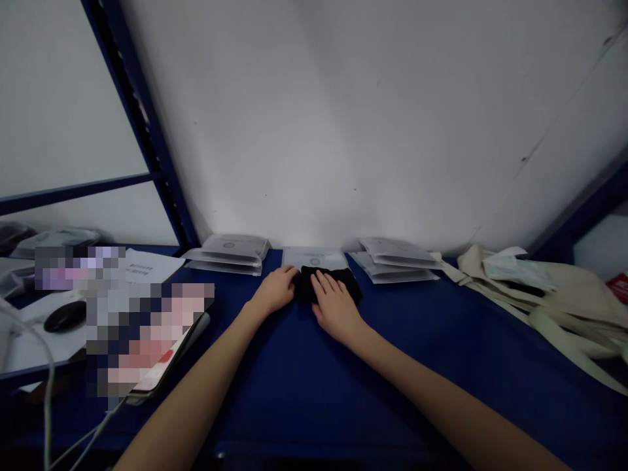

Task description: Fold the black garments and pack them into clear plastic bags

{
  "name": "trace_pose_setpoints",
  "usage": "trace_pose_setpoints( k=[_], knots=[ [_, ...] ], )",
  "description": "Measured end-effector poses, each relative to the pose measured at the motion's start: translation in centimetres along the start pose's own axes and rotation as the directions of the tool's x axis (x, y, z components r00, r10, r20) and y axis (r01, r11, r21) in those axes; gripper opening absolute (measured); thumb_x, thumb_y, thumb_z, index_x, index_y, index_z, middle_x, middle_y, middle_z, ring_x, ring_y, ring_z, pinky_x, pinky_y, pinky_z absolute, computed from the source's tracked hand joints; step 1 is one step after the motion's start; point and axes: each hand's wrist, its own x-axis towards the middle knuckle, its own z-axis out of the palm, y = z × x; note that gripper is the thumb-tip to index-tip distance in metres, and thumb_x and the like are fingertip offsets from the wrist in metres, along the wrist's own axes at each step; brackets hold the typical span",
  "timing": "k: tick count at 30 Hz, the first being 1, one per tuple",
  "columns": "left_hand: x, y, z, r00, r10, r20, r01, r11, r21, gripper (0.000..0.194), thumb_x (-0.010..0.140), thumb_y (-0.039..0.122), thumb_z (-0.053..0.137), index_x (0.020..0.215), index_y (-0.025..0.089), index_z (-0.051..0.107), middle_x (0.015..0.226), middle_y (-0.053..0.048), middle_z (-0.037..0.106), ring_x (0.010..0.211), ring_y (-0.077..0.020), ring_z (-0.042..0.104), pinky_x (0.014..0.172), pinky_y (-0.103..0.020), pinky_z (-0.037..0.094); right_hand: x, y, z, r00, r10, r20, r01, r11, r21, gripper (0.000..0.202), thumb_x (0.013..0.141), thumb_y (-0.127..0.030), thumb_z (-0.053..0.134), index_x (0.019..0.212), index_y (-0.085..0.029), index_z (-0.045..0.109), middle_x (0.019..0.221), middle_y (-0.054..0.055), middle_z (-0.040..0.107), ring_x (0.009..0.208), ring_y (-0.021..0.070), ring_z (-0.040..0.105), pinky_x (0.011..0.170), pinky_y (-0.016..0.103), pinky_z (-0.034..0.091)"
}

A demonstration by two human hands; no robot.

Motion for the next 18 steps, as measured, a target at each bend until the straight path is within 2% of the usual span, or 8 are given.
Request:
trace_pose_setpoints(
  k=[4, 9, 13, 18],
  knots=[
    [-0.1, 0.1, 0.0, 1.0, -0.016, 0.004, 0.016, 1.0, 0.008, 0.042, 0.077, 0.007, 0.039, 0.115, 0.016, 0.053, 0.12, -0.01, 0.056, 0.107, -0.0198, 0.056, 0.093, -0.031, 0.042, -0.2, -0.1, -0.2, 1.0, 0.009, 0.001, -0.009, 1.0, 0.006, 0.058, 0.08, -0.016, 0.041, 0.136, -0.005, 0.036, 0.143, 0.017, 0.034, 0.129, 0.0301, 0.034, 0.103, 0.047, 0.029],
    [-0.2, -0.2, 0.3, 0.999, 0.001, 0.042, -0.005, 0.997, 0.081, 0.04, 0.08, 0.013, 0.04, 0.116, 0.017, 0.056, 0.128, -0.011, 0.052, 0.119, -0.0223, 0.047, 0.101, -0.037, 0.035, -0.6, -0.2, -0.5, 1.0, 0.013, 0.011, -0.013, 1.0, 0.017, 0.056, 0.08, -0.016, 0.041, 0.136, -0.008, 0.038, 0.142, 0.015, 0.036, 0.128, 0.0297, 0.035, 0.101, 0.047, 0.031],
    [-0.1, -0.7, 1.0, 0.999, 0.015, 0.052, -0.019, 0.997, 0.076, 0.047, 0.083, 0.017, 0.037, 0.129, 0.016, 0.045, 0.141, -0.012, 0.039, 0.129, -0.0243, 0.035, 0.103, -0.042, 0.031, -0.6, -0.4, -0.4, 1.0, 0.019, 0.011, -0.019, 1.0, 0.005, 0.056, 0.081, -0.015, 0.04, 0.136, -0.009, 0.038, 0.142, 0.015, 0.036, 0.128, 0.0299, 0.035, 0.102, 0.047, 0.03],
    [0.1, -0.8, 1.3, 0.997, 0.055, 0.063, -0.06, 0.995, 0.077, 0.055, 0.082, 0.015, 0.033, 0.137, 0.012, 0.032, 0.146, -0.013, 0.029, 0.133, -0.0223, 0.029, 0.104, -0.038, 0.029, 0.0, -0.5, 0.0, 1.0, -0.002, 0.003, 0.002, 1.0, -0.025, 0.057, 0.082, -0.014, 0.04, 0.138, -0.006, 0.035, 0.144, 0.015, 0.033, 0.129, 0.0317, 0.032, 0.104, 0.047, 0.028]
  ],
)
